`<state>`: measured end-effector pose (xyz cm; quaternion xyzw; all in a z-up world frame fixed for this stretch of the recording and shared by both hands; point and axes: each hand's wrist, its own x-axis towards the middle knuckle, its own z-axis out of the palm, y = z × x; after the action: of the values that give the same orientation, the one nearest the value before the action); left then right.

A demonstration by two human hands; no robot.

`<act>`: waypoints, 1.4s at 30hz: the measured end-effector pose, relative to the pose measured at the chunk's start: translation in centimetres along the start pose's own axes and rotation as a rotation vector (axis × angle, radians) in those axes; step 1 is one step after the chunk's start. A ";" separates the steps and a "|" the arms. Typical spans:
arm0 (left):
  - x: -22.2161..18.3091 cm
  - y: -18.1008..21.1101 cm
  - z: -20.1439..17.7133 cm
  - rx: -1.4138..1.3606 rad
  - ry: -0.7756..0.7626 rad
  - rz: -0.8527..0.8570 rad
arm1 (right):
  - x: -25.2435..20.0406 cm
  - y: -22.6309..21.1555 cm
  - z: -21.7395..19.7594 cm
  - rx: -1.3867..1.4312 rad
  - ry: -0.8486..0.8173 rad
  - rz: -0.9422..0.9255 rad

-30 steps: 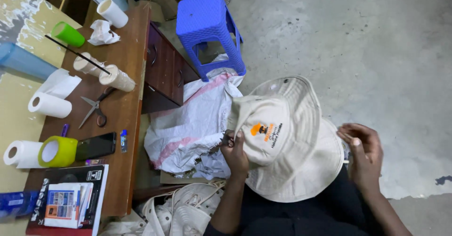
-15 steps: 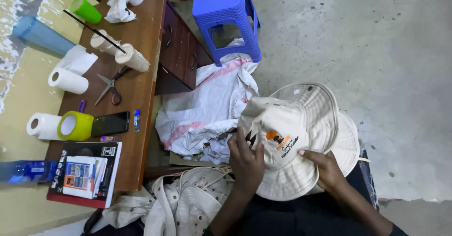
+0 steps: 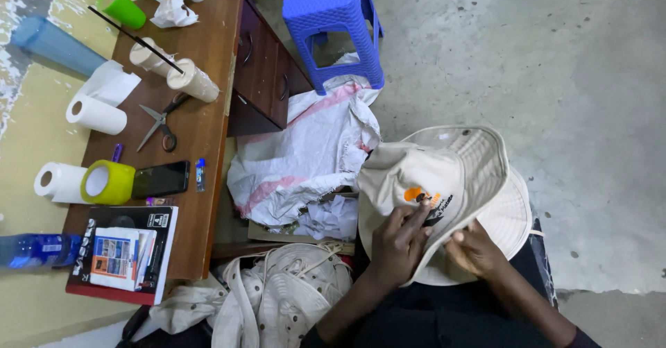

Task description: Trimming loose threads from embroidered bucket hats using a small hand tool

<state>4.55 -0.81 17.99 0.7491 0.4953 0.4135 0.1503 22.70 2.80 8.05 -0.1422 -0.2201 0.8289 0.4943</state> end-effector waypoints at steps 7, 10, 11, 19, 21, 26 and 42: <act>-0.7 1.0 -0.2 -0.005 0.044 0.044 | -2.9 0.5 -3.2 0.055 -0.053 0.095; -1.3 1.4 0.4 -0.104 -0.236 0.046 | -2.8 0.0 -2.4 -0.076 0.190 0.197; -1.7 1.1 0.8 -0.059 -0.293 0.109 | -2.3 -0.7 -0.7 -0.098 0.351 0.230; -1.5 1.2 -1.1 0.010 -0.048 -0.045 | -0.1 -4.8 12.9 -0.151 0.666 0.042; -1.2 1.2 -0.9 0.150 0.082 -0.001 | 0.3 -5.4 14.5 -0.108 0.654 0.137; -1.4 1.4 -1.2 0.192 0.063 0.020 | 0.4 -5.6 14.5 -0.107 0.638 0.140; -0.8 2.3 -1.2 0.183 0.036 -0.046 | 0.6 -5.8 15.1 -0.148 0.658 0.089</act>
<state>4.92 -2.82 19.82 0.7405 0.5507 0.3765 0.0819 19.92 2.32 24.01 -0.4467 -0.1019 0.7411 0.4907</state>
